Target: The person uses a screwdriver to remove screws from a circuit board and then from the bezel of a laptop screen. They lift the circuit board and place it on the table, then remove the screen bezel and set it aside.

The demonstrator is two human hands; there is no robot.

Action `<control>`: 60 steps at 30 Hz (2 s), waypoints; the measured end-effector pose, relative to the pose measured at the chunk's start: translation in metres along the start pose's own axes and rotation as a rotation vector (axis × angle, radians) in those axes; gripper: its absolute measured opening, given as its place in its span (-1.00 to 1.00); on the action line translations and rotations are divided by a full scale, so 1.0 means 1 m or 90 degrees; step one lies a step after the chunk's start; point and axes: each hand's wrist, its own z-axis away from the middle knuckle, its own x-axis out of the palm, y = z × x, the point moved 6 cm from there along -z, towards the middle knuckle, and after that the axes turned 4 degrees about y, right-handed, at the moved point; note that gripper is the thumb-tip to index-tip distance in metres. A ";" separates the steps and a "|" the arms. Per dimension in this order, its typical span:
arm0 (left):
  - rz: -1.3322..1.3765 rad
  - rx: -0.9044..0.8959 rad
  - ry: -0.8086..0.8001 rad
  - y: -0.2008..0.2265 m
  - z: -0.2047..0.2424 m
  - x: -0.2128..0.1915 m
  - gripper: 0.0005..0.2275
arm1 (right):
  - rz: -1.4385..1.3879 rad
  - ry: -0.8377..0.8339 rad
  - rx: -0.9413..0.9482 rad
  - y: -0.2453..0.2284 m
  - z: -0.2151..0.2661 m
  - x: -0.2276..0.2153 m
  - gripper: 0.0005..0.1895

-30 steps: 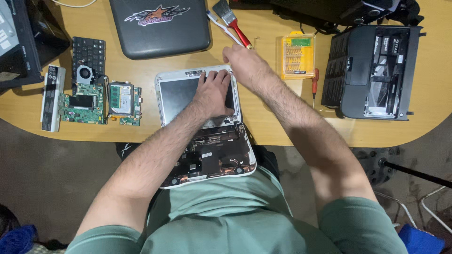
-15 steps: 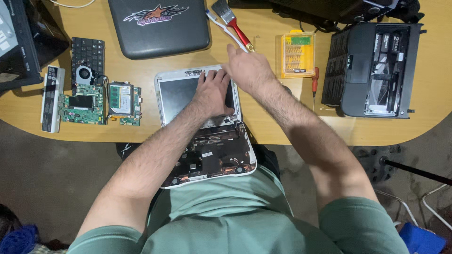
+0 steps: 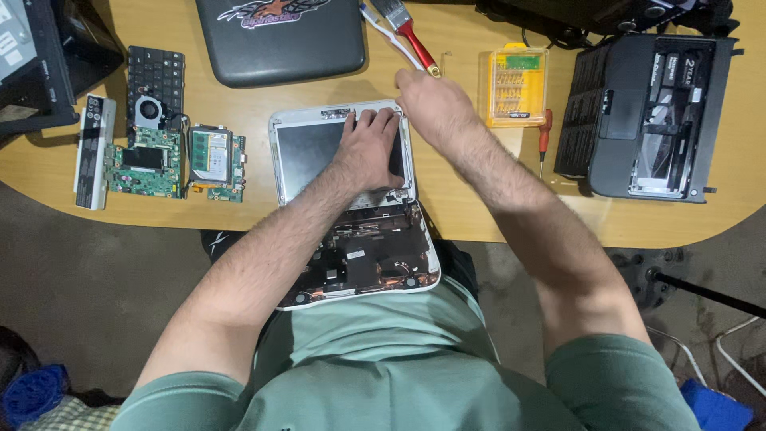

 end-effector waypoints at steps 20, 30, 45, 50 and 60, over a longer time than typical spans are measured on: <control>0.003 -0.009 -0.044 0.007 0.001 -0.017 0.30 | -0.130 0.018 0.061 0.004 0.008 -0.018 -0.55; -0.003 -0.015 -0.045 0.006 0.000 -0.014 0.32 | -0.299 -0.037 0.144 0.006 0.020 -0.033 -0.64; 0.201 -0.083 0.084 -0.009 -0.009 -0.006 -0.34 | -0.762 0.523 0.302 0.047 0.147 0.046 -0.75; 0.355 -0.034 0.141 0.016 -0.028 -0.001 -0.69 | -0.749 0.587 0.388 0.043 0.201 0.078 -0.84; 0.847 -0.098 -0.021 0.074 -0.032 0.023 -0.79 | -0.823 0.662 0.404 0.050 0.246 0.112 -0.83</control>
